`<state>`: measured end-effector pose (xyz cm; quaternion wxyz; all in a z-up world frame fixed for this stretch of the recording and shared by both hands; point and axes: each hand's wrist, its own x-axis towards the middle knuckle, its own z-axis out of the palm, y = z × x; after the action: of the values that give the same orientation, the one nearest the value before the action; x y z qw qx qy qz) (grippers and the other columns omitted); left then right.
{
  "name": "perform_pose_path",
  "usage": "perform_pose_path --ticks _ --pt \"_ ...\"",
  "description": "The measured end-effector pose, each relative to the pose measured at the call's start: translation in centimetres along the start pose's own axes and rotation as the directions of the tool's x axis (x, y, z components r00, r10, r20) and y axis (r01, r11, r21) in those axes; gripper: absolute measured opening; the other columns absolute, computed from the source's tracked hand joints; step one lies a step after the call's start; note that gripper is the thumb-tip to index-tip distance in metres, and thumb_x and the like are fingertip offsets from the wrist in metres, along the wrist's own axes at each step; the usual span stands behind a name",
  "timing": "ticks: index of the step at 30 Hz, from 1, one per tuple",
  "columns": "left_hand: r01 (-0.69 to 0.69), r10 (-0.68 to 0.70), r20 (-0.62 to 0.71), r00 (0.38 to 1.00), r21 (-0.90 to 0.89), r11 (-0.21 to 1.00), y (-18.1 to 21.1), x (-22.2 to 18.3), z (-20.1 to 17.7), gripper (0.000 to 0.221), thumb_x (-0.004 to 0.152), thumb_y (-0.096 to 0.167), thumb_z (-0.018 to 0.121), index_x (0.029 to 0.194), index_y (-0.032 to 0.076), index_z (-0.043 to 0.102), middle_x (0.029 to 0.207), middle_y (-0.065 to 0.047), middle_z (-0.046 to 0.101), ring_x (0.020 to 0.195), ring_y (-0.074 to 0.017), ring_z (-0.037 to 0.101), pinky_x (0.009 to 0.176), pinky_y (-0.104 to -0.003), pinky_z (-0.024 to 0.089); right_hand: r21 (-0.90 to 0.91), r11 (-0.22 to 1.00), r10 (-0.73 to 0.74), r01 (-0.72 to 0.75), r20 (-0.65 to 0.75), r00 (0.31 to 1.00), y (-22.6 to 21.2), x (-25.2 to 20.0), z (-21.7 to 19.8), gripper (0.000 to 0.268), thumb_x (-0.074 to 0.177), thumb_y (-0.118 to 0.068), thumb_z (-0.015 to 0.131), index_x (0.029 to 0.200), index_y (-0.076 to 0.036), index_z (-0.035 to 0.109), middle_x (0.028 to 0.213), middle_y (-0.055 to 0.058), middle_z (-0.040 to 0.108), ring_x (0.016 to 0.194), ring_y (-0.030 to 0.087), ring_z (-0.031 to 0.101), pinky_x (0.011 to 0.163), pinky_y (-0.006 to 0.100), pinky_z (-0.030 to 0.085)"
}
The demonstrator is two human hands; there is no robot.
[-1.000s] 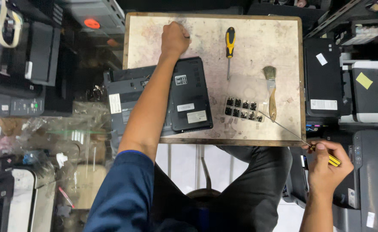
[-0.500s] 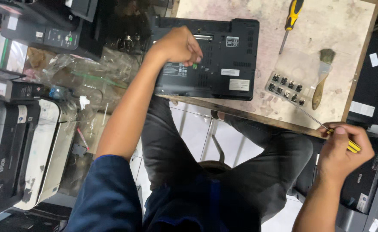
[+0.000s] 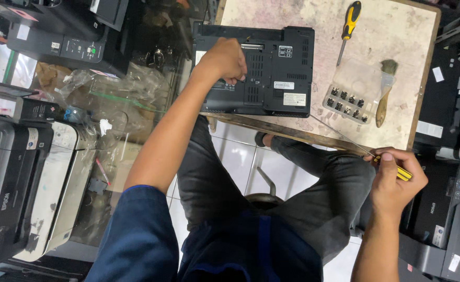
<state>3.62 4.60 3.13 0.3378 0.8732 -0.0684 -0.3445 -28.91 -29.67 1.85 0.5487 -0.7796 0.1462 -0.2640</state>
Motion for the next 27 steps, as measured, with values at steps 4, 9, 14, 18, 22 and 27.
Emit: perform_pose_path --ticks 4,9,14,18,22,27 --pt "0.038 -0.040 -0.032 0.999 -0.053 0.998 0.0 -1.1 -0.5 0.006 0.083 0.006 0.087 0.083 0.007 0.081 0.072 -0.009 0.076 0.057 -0.0125 0.074 0.064 -0.023 0.070 -0.029 0.999 -0.043 0.044 0.010 0.999 -0.2 -0.3 -0.3 0.026 0.121 -0.017 0.066 0.106 0.004 0.063 0.100 0.017 0.065 0.088 0.027 0.070 0.087 0.037 0.060" --pt "-0.035 0.013 -0.103 0.995 -0.208 0.978 -1.1 -2.5 -0.7 0.006 0.081 0.010 0.082 0.086 0.010 0.084 0.073 -0.005 0.079 0.062 -0.0077 0.077 0.073 -0.020 0.072 0.030 0.999 -0.014 0.014 0.000 1.000 -0.3 -0.4 -0.1 0.023 0.120 -0.015 0.067 0.108 0.003 0.063 0.100 0.017 0.065 0.088 0.028 0.071 0.089 0.038 0.062" --pt "-0.075 0.064 -0.050 0.997 -0.264 0.962 -2.0 -1.8 -0.2 0.018 0.084 0.003 0.085 0.102 0.006 0.085 0.087 -0.008 0.083 0.070 -0.0121 0.080 0.074 -0.023 0.074 -0.008 1.000 -0.020 0.020 0.001 1.000 -0.4 -0.5 -0.1 0.020 0.119 -0.014 0.066 0.109 0.003 0.064 0.098 0.017 0.067 0.088 0.027 0.071 0.089 0.036 0.060" --pt "-0.106 0.102 -0.045 0.994 -0.103 0.989 -1.7 -0.8 0.4 0.012 0.087 0.005 0.088 0.099 0.005 0.084 0.091 -0.015 0.080 0.067 -0.0137 0.078 0.070 -0.024 0.073 -0.025 1.000 -0.016 0.016 0.006 1.000 -0.3 -0.7 -0.3 0.019 0.119 -0.013 0.064 0.108 0.003 0.064 0.100 0.017 0.068 0.089 0.027 0.072 0.089 0.037 0.060" --pt "-0.075 0.082 -0.046 0.996 0.147 0.986 -0.1 -1.1 0.4 0.025 0.095 -0.004 0.066 0.090 0.012 0.085 0.116 -0.017 0.076 0.059 -0.0221 0.076 0.067 -0.032 0.069 -0.036 0.999 -0.006 0.006 0.016 1.000 -1.3 -0.9 -0.1 0.022 0.119 -0.016 0.065 0.108 0.002 0.064 0.097 0.017 0.068 0.091 0.026 0.071 0.092 0.035 0.057" --pt "-0.125 0.138 -0.056 0.989 0.192 0.973 -0.5 1.1 0.9 0.022 0.085 -0.010 0.073 0.081 0.009 0.084 0.079 -0.005 0.080 0.068 -0.0130 0.075 0.063 -0.028 0.068 -0.036 0.999 -0.015 0.016 0.028 0.999 -1.5 -1.1 -0.2 0.019 0.120 -0.012 0.062 0.108 0.004 0.063 0.098 0.019 0.068 0.092 0.028 0.071 0.093 0.037 0.057"
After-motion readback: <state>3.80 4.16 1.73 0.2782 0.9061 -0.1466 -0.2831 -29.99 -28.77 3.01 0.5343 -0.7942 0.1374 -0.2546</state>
